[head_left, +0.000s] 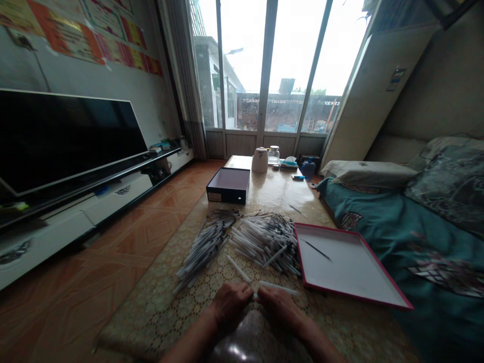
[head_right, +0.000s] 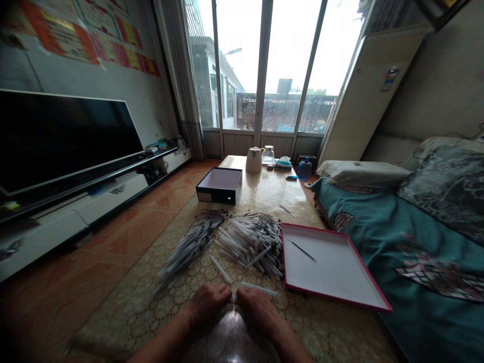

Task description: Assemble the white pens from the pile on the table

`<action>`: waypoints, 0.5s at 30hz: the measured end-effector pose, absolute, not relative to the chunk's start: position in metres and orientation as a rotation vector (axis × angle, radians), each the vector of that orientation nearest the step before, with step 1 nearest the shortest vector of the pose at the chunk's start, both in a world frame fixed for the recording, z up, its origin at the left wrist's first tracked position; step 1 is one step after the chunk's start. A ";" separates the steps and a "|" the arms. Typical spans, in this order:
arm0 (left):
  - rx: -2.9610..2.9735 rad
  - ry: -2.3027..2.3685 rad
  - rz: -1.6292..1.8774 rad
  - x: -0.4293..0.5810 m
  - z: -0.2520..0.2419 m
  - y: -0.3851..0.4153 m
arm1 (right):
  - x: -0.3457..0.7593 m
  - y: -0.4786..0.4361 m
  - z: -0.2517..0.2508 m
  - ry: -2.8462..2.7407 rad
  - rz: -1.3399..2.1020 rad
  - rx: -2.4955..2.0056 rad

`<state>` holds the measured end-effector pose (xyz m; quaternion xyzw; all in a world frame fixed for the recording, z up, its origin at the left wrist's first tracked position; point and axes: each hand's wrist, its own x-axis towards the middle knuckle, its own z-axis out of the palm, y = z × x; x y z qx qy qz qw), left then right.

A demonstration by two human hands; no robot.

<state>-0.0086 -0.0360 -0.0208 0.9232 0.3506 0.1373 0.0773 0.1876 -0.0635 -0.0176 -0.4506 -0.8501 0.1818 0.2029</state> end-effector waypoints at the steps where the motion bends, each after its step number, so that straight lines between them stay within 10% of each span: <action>1: 2.757 1.033 0.371 -0.009 -0.020 -0.035 | 0.189 -0.064 -0.018 -2.381 0.514 -1.228; 15: 2.597 0.960 0.402 -0.007 0.000 -0.027 | 0.190 -0.069 -0.011 -2.412 0.273 -1.259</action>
